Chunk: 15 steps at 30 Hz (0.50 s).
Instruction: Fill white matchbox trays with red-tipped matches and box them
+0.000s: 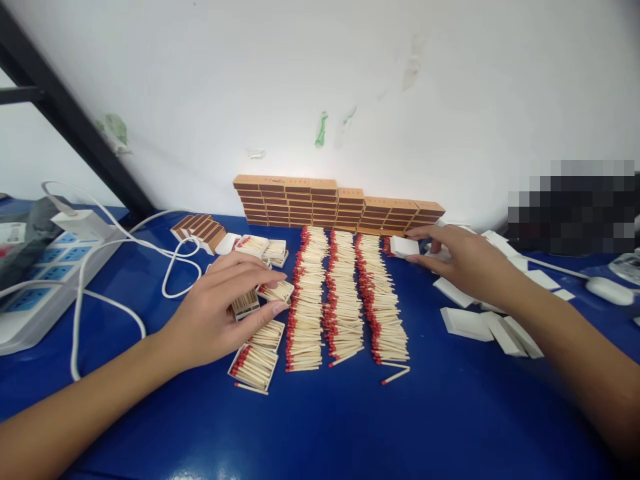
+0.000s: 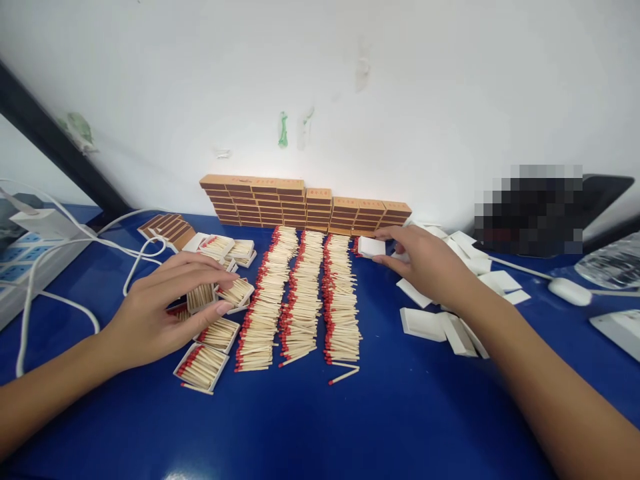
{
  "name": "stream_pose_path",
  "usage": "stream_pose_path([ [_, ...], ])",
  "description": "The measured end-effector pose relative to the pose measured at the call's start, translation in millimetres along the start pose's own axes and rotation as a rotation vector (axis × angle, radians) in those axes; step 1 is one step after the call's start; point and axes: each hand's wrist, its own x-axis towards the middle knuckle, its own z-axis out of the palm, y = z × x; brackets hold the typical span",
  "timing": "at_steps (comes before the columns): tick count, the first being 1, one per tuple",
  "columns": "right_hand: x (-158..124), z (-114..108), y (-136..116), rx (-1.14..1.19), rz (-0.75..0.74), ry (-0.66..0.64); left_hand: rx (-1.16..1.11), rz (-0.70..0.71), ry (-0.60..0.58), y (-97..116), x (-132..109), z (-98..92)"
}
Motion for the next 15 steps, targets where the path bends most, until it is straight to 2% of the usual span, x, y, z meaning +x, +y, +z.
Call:
stream_pose_path([
  [6, -3, -14, -12, 0.121, 0.178, 0.031, -0.004, -0.014, -0.007, -1, -1, -0.6],
  [9, -5, -27, -13, 0.163, 0.212, 0.068, -0.005, -0.021, -0.004, 0, -1, -0.9],
  [15, -14, -64, 23, -0.187, 0.328, 0.092, -0.006, 0.005, 0.001, 2, -1, -2.0],
])
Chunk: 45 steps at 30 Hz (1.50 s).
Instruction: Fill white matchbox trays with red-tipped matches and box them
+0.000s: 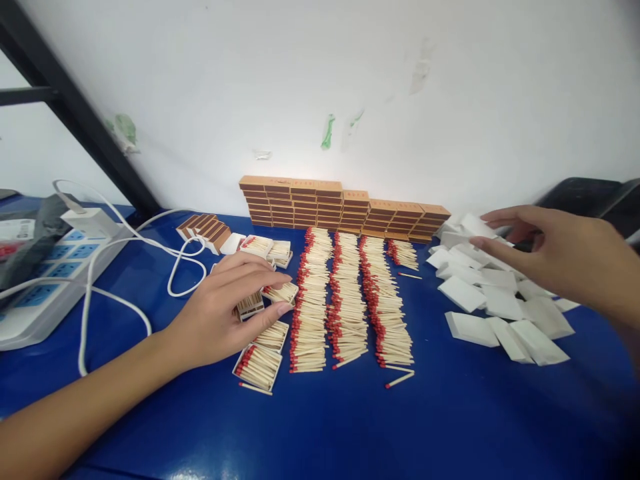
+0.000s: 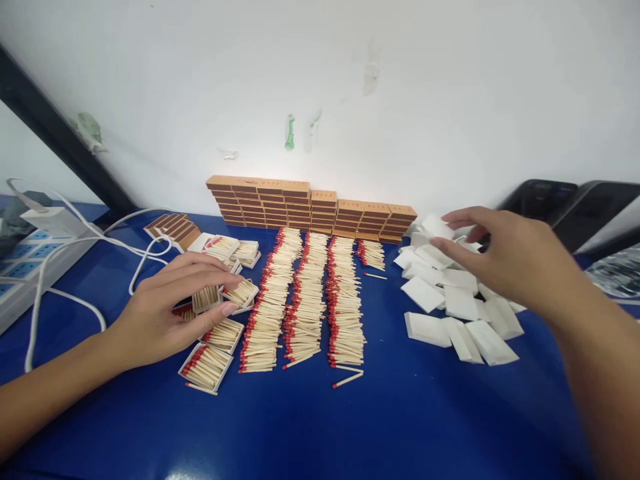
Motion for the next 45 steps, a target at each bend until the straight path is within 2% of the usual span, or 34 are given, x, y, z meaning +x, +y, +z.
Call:
stream_pose_path([
  [2, 1, -4, 7, -0.050, 0.021, -0.011, -0.001, 0.010, 0.001, 0, -1, 0.3],
  [5, -3, 2, -4, 0.024, -0.018, -0.002, 0.008, 0.003, -0.002, -1, -1, 1.1],
  [7, -8, 12, -22, 0.114, -0.119, -0.052, 0.011, -0.007, 0.001, -2, 0, 1.4],
  [9, -12, 25, -38, 0.168, -0.290, -0.126, 0.014, -0.012, 0.006, -3, 1, 1.3],
  [11, -14, 39, -47, 0.170, -0.439, -0.167, 0.022, -0.017, 0.005, -4, 1, 0.7],
  [13, -13, 50, -50, 0.129, -0.503, -0.172, 0.027, -0.021, -0.005, -5, 1, 0.0],
  [17, -10, 60, -50, 0.010, -0.488, -0.111, 0.023, -0.016, -0.018, -5, 1, -1.0],
  [21, -16, 45, -59, 0.014, -0.440, -0.056, 0.034, -0.008, 0.004, -6, 2, -1.0],
  [23, -23, 34, -61, 0.066, -0.379, -0.131, 0.036, -0.004, 0.013, -7, 3, -1.4],
  [25, -31, 26, -57, 0.099, -0.322, -0.313, 0.041, -0.004, 0.011, -8, 4, -2.4],
  [28, -40, 24, -38, 0.084, -0.289, -0.589, 0.058, -0.004, 0.001, -11, 5, -4.8],
  [32, -44, 21, -20, 0.049, -0.262, -0.713, 0.071, -0.001, 0.015, -14, 7, -7.5],
  [35, -50, 5, -42, 0.086, -0.297, -0.775, 0.070, 0.017, 0.019, -13, 7, -6.6],
  [39, -71, -13, -99, 0.165, -0.402, -0.866, 0.043, 0.051, -0.001, -11, 6, -2.0],
  [42, -88, -11, -126, 0.207, -0.466, -0.800, 0.042, 0.058, 0.002, -12, 4, -0.2],
  [45, -95, -3, -135, 0.224, -0.514, -0.746, 0.052, 0.066, -0.004, -14, 5, -4.3],
])
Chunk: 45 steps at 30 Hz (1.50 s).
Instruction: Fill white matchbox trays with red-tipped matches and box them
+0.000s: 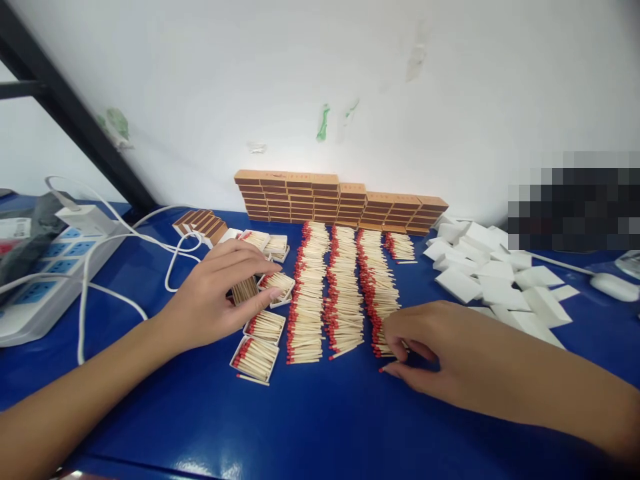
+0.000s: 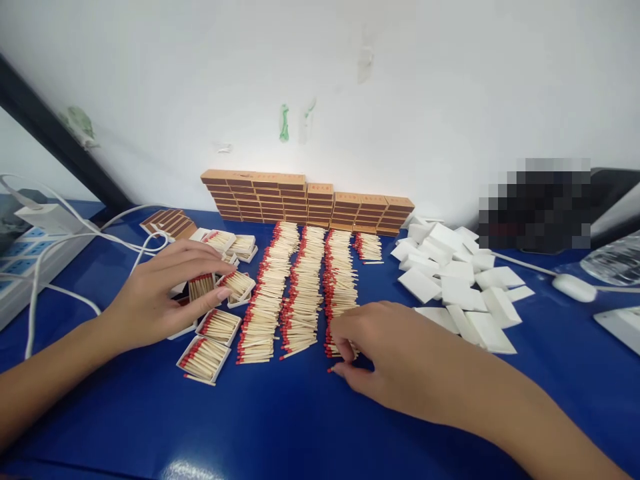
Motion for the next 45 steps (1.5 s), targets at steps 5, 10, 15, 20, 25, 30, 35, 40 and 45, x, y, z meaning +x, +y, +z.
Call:
stream_pose_path([
  [5, 5, 0, -1, 0.010, -0.026, 0.051, -0.017, 0.013, -0.145, -3, 6, -21.9],
  [10, 6, -1, -4, 0.031, -0.085, 0.130, -0.085, -0.023, -0.346, 4, 7, -40.6],
  [15, 8, 0, -5, 0.056, -0.121, 0.246, -0.058, -0.063, -0.481, 13, 0, -37.4],
  [20, 10, 0, -6, 0.061, -0.110, 0.264, -0.035, -0.047, -0.501, 15, -1, -30.6],
  [25, 9, 2, -6, 0.051, -0.156, 0.310, -0.056, -0.054, -0.508, 16, 0, -34.2],
  [30, 9, 1, -8, 0.035, -0.220, 0.388, -0.161, -0.042, -0.577, 23, 1, -37.7],
  [35, 8, 13, -38, 0.093, -0.308, 0.545, -0.188, -0.054, -0.570, 22, 0, -30.5],
  [40, 25, 59, -87, 0.156, -0.405, 0.515, -0.178, -0.041, -0.496, 16, -1, -29.3],
  [45, 49, 90, -110, 0.037, -0.375, 0.558, -0.144, -0.022, -0.399, 16, 0, -29.7],
])
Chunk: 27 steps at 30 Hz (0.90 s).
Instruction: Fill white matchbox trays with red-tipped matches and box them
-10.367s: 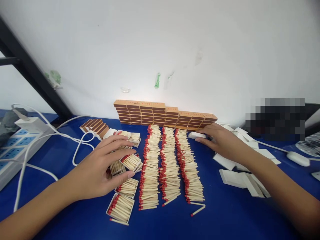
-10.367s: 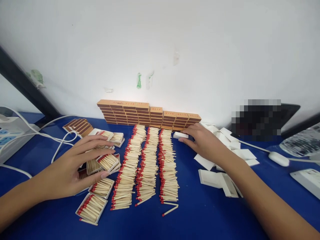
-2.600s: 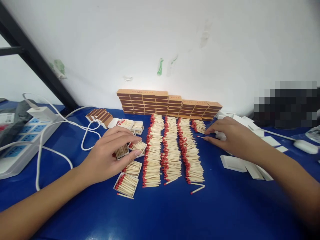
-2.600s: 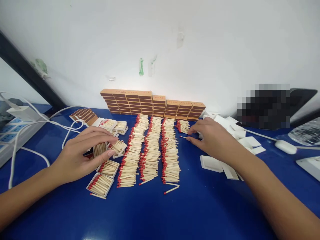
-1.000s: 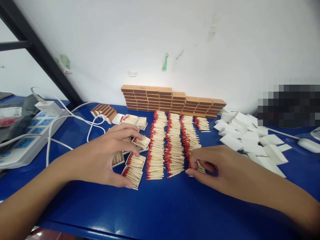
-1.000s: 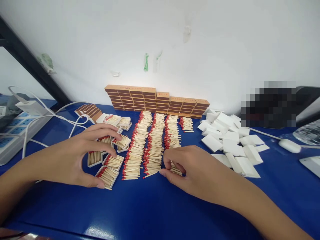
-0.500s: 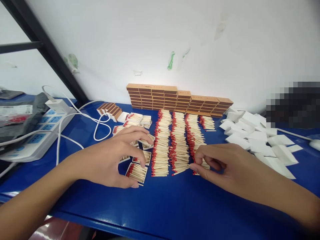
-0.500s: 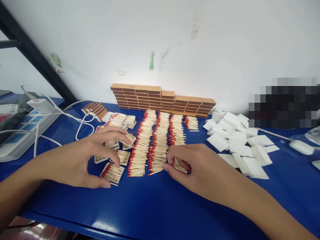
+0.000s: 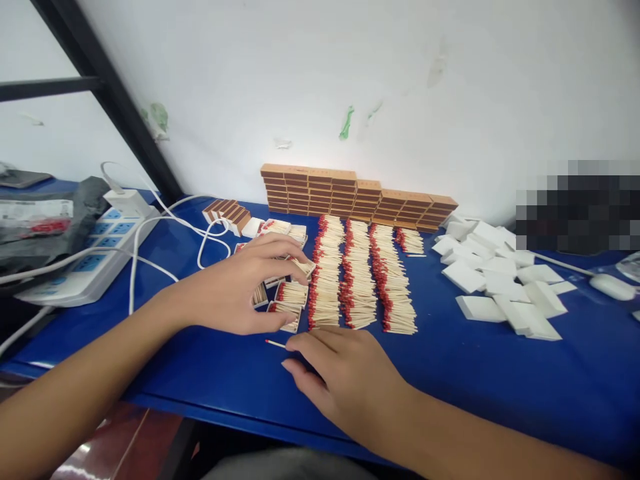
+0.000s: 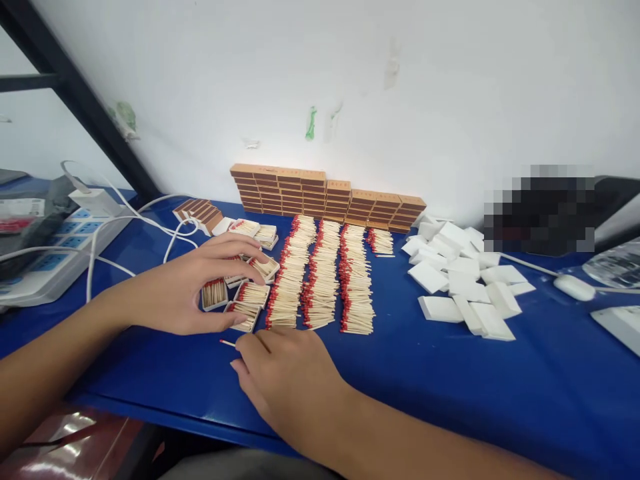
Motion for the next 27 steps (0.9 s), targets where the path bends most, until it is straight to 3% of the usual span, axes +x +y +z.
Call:
stream_pose_path([
  [6, 7, 5, -1, -0.075, 0.038, -0.057, 0.066, 0.015, 0.206, -10, 5, 13.5],
  [12, 0, 5, 5, -0.196, -0.018, -0.028, 0.082, 0.056, 0.308, -12, 8, 20.7],
  [16, -8, -28, 25, -0.196, -0.071, -0.132, 0.106, 0.060, 0.333, -13, 7, 19.1],
  [21, -21, -75, 69, -0.233, 0.044, -0.236, 0.115, 0.031, 0.304, -16, 8, 18.6],
  [24, -26, -83, 83, -0.251, 0.067, -0.232, 0.091, 0.016, 0.278, -17, 8, 20.5],
  [27, -26, -82, 81, -0.238, 0.073, -0.213, 0.070, 0.037, 0.251, -17, 9, 21.7],
])
